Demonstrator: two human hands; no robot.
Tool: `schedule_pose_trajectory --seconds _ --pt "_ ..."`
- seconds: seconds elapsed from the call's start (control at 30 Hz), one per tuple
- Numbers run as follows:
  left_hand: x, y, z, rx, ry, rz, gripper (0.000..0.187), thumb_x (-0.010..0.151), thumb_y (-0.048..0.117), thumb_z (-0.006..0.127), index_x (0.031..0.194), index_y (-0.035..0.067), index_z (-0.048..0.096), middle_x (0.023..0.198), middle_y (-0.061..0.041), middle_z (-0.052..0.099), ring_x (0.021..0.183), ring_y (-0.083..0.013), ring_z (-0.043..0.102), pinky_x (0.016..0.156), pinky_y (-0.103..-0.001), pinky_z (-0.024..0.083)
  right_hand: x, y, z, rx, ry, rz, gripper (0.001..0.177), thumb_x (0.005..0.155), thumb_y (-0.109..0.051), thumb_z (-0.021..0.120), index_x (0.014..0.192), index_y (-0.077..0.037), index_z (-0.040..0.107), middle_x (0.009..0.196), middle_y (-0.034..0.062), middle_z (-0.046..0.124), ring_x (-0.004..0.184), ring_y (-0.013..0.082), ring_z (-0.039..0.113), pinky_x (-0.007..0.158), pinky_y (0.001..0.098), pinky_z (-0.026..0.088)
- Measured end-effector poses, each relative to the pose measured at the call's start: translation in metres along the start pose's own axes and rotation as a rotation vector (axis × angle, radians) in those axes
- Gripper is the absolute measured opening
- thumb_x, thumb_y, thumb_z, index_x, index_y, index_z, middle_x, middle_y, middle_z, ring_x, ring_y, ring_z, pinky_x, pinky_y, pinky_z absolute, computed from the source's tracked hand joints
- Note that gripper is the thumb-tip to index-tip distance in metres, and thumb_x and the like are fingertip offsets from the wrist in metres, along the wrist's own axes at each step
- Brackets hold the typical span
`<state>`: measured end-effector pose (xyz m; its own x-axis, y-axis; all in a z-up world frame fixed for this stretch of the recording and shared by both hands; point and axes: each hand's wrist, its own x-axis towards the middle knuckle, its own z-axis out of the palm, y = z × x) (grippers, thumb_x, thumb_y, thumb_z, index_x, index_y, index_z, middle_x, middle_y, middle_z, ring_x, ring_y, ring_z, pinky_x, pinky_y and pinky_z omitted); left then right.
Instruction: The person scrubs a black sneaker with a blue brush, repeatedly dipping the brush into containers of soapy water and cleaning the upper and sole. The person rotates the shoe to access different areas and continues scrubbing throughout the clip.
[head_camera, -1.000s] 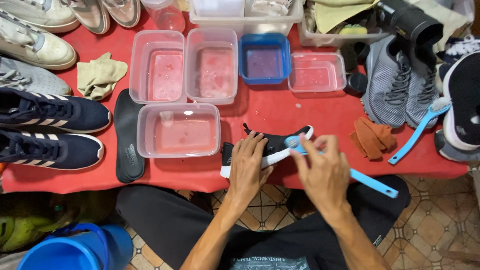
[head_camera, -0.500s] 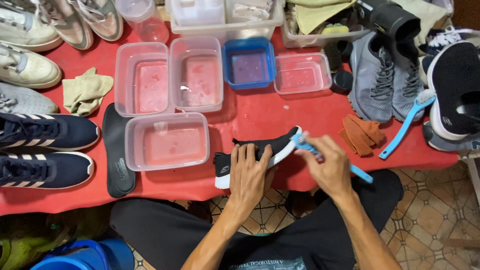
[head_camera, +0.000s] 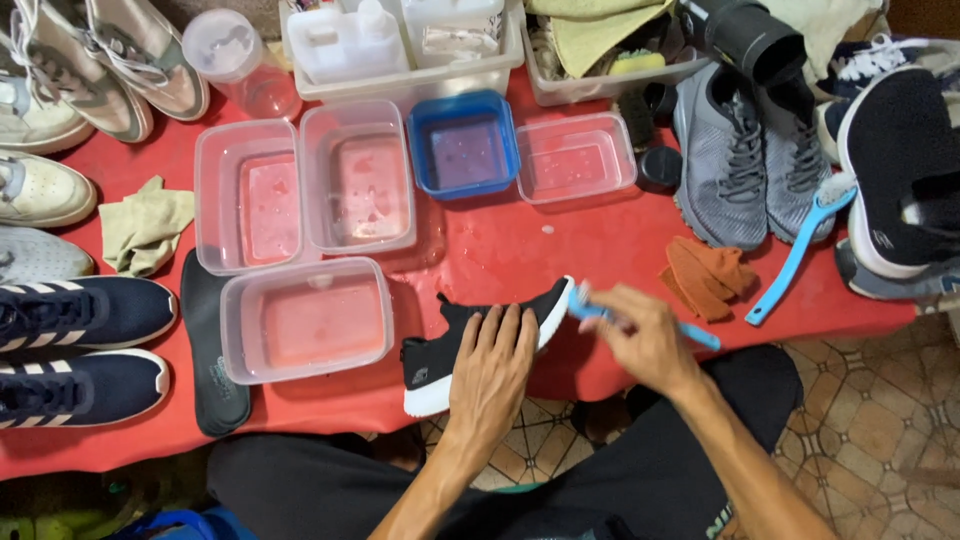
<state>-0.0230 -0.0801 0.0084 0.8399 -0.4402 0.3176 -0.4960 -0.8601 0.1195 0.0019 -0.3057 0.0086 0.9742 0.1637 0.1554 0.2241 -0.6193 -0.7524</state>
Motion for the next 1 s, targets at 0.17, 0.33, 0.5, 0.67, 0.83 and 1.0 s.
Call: schedule_pose_trajectory --seconds 0.17,0.33,0.5,0.67,0.83,1.0 --pt "-0.008 0.002 -0.004 0.073 -0.098 0.044 0.052 0.086 0.005 0.06 0.137 0.005 0.053 0.136 -0.016 0.061 0.126 -0.0345 0.058 0.109 -0.047 0.043 0.0 0.019 -0.01 -0.063 -0.115 -0.048 0.023 0.09 -0.013 0.072 0.112 -0.017 0.078 0.08 -0.0038 0.065 0.055 0.0113 0.047 0.049 0.0291 0.04" --pt "-0.005 0.002 -0.002 0.08 -0.126 0.049 0.053 0.086 0.005 0.059 0.138 0.005 0.052 0.137 -0.017 0.061 0.127 -0.0346 0.057 0.108 -0.047 0.043 0.003 0.028 -0.012 -0.104 -0.168 -0.171 0.035 0.093 -0.025 0.07 0.128 -0.025 0.072 0.072 -0.0072 0.047 0.053 0.0092 0.038 0.041 0.0259 0.039" --pt "-0.008 0.003 0.0 0.099 -0.104 0.074 0.061 0.081 0.002 0.062 0.141 0.006 0.051 0.14 -0.017 0.059 0.129 -0.0345 0.057 0.11 -0.047 0.043 0.007 0.017 -0.011 -0.221 -0.118 -0.502 0.038 0.09 -0.018 0.078 0.127 -0.013 0.07 0.076 -0.0029 0.051 0.048 0.0147 0.044 0.039 0.033 0.042" --pt "-0.008 0.005 -0.004 0.09 -0.103 0.077 0.058 0.082 0.002 0.061 0.139 0.006 0.052 0.14 -0.016 0.059 0.129 -0.0342 0.055 0.11 -0.047 0.042 0.017 0.018 -0.021 -0.32 -0.134 -0.374 0.044 0.092 -0.024 0.077 0.134 -0.018 0.068 0.075 -0.0005 0.044 0.051 0.0184 0.041 0.042 0.0368 0.036" --pt "-0.011 0.006 -0.001 0.1 -0.128 0.068 0.051 0.089 0.006 0.055 0.14 0.006 0.052 0.14 -0.017 0.059 0.13 -0.0345 0.055 0.11 -0.047 0.042 0.013 0.043 -0.015 -0.39 -0.17 -0.281 0.046 0.094 -0.024 0.072 0.139 -0.019 0.065 0.073 -0.0024 0.044 0.044 0.0121 0.036 0.034 0.0307 0.039" --pt "-0.009 0.006 -0.001 0.09 -0.157 0.07 0.06 0.082 0.002 0.058 0.142 0.005 0.049 0.142 -0.018 0.056 0.132 -0.0358 0.052 0.111 -0.048 0.04 0.013 0.059 -0.012 -0.48 -0.119 -0.366 0.046 0.095 -0.011 0.069 0.14 -0.014 0.063 0.077 -0.0021 0.046 0.043 0.0101 0.038 0.034 0.0267 0.04"
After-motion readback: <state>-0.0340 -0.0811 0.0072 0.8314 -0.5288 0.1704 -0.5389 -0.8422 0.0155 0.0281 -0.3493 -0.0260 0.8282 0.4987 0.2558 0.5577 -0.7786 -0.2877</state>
